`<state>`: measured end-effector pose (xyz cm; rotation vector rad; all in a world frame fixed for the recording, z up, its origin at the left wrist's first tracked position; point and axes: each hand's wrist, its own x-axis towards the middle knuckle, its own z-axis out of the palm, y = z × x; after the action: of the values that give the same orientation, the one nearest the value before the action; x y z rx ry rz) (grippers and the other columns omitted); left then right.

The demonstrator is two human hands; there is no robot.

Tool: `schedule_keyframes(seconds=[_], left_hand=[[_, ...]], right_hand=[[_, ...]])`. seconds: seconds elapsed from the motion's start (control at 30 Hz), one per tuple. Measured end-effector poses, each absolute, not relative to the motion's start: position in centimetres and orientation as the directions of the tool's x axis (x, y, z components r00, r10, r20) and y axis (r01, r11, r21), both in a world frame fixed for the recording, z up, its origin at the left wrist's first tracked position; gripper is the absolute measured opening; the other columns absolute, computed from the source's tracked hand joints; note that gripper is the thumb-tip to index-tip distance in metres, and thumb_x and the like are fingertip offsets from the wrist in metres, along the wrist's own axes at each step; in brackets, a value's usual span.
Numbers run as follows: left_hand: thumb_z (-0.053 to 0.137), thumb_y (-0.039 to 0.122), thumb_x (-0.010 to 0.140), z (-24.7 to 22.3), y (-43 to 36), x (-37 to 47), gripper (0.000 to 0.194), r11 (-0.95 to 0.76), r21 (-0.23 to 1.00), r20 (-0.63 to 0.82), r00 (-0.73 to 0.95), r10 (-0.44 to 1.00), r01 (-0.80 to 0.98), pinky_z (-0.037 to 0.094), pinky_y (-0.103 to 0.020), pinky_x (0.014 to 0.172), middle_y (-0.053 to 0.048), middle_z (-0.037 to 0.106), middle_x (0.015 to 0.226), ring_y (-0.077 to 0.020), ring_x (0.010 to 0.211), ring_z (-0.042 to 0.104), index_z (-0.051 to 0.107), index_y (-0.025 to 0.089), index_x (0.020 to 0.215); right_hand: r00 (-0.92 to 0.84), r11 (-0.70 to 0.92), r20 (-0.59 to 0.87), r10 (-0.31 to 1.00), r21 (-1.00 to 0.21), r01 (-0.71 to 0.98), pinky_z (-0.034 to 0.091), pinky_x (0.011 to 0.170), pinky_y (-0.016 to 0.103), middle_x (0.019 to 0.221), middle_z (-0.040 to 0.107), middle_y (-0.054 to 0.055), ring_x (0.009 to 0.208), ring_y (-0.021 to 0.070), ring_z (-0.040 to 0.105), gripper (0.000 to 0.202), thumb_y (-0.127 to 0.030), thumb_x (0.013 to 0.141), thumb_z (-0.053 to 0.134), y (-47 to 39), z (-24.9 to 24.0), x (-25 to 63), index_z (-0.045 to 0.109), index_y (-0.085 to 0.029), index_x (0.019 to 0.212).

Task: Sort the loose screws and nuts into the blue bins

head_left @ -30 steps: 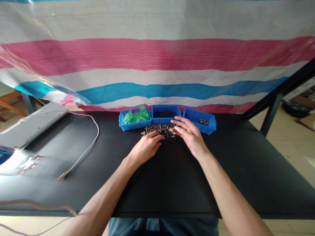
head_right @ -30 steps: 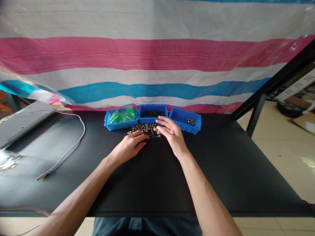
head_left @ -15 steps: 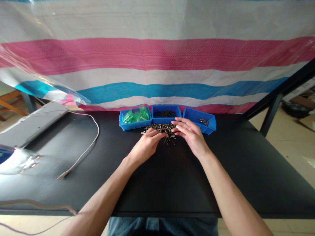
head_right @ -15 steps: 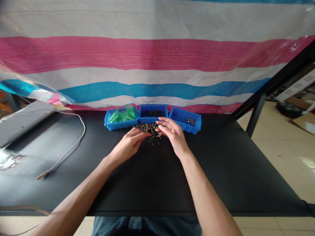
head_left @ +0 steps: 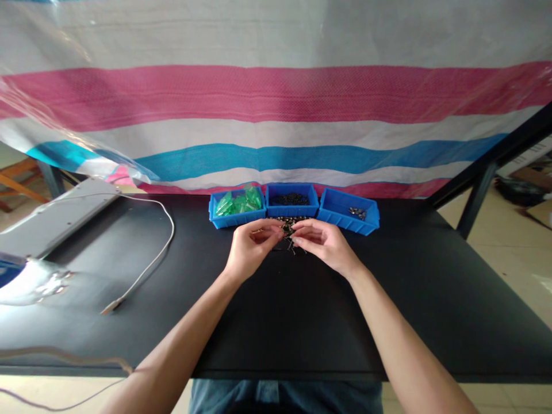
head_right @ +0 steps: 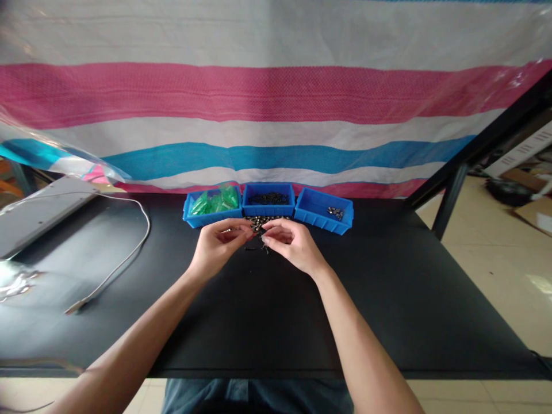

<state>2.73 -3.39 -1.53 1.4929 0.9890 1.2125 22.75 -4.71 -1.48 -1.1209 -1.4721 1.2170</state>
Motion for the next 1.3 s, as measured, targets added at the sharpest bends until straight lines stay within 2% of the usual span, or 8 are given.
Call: schedule_keyframes(seconds=[0.3,0.4,0.5,0.6,0.7,1.03,1.13,1.3], left_hand=[[0.081,0.039,0.078,-2.1,-3.2,2.9,0.038,-0.164,0.986,0.166,0.21,0.963,-0.03,0.057,-0.025,0.065,-0.006,0.078,0.082,-0.0182,0.071,0.073,0.069,0.015,0.104],[0.076,0.039,0.083,-1.9,-3.3,2.8,0.031,-0.244,0.967,0.22,0.239,0.946,0.078,0.055,-0.026,0.064,-0.005,0.077,0.081,-0.0185,0.072,0.072,0.069,0.016,0.103],[0.067,0.031,0.09,-1.6,-3.3,2.3,0.017,-0.47,0.8,0.367,0.315,0.875,0.373,0.056,-0.03,0.072,-0.006,0.076,0.088,-0.0202,0.081,0.071,0.071,0.017,0.1],[0.067,0.025,0.089,-1.8,-3.2,1.7,0.015,-0.615,0.533,0.43,0.441,0.788,0.581,0.055,-0.038,0.084,-0.008,0.075,0.096,-0.0247,0.091,0.066,0.073,0.018,0.101],[0.069,0.025,0.086,-2.1,-3.2,1.4,0.016,-0.652,0.413,0.393,0.522,0.757,0.636,0.055,-0.041,0.086,-0.008,0.073,0.094,-0.0258,0.092,0.063,0.072,0.017,0.1],[0.057,0.013,0.093,-2.3,-2.7,1.1,0.013,-0.699,0.277,0.274,0.643,0.715,0.659,0.051,-0.038,0.083,-0.007,0.066,0.086,-0.0237,0.086,0.058,0.067,0.017,0.086],[0.052,0.015,0.098,-2.2,-2.6,1.1,0.015,-0.71,0.315,0.32,0.634,0.705,0.63,0.051,-0.036,0.082,-0.007,0.066,0.091,-0.0223,0.086,0.059,0.065,0.016,0.092],[0.054,0.019,0.099,-1.6,-3.0,1.6,0.012,-0.654,0.579,0.433,0.496,0.753,0.487,0.05,-0.025,0.071,-0.002,0.067,0.087,-0.0141,0.075,0.062,0.066,0.018,0.094]], right_hand=[[-0.206,0.005,0.019,0.978,-0.998,-0.066,0.06,0.072,0.033,0.08,0.077,0.003,0.072,0.0198,0.074,0.029,-0.037,0.071,0.086,-4.9,-1.4,22.1,0.074,-0.019,0.09],[-0.194,0.008,0.022,0.981,-0.997,-0.072,0.059,0.068,0.032,0.075,0.075,0.002,0.066,0.0171,0.071,0.025,-0.035,0.07,0.087,-4.9,-1.4,22.2,0.075,-0.019,0.086],[-0.118,0.037,0.047,0.992,-0.996,-0.085,0.059,0.072,0.033,0.077,0.074,0.002,0.069,0.017,0.07,0.022,-0.033,0.07,0.087,-4.7,-1.5,22.3,0.076,-0.02,0.083],[-0.027,0.114,0.122,0.992,-0.975,-0.192,0.056,0.098,0.041,0.115,0.075,0.005,0.103,0.0228,0.071,0.041,-0.032,0.073,0.085,-4.6,-1.4,22.2,0.073,-0.027,0.113],[0.004,0.174,0.179,0.984,-0.953,-0.249,0.044,0.115,0.046,0.146,0.059,0.004,0.129,0.0248,0.06,0.066,-0.03,0.078,0.082,-4.6,-1.3,22.1,0.057,-0.037,0.139],[0.034,0.14,0.136,0.99,-0.956,-0.259,0.055,0.094,0.036,0.133,0.067,0.004,0.106,0.0201,0.07,0.041,-0.032,0.084,0.076,-4.4,-1.2,23.2,0.066,-0.032,0.123],[0.036,0.128,0.123,0.992,-0.965,-0.228,0.056,0.09,0.034,0.124,0.071,0.005,0.098,0.019,0.072,0.04,-0.033,0.083,0.076,-4.4,-1.2,23.2,0.066,-0.029,0.122],[-0.051,0.105,0.108,0.993,-0.992,-0.068,0.057,0.083,0.035,0.09,0.076,0.005,0.084,0.0197,0.073,0.029,-0.038,0.083,0.076,-4.5,-1.4,23.0,0.072,-0.021,0.106]])
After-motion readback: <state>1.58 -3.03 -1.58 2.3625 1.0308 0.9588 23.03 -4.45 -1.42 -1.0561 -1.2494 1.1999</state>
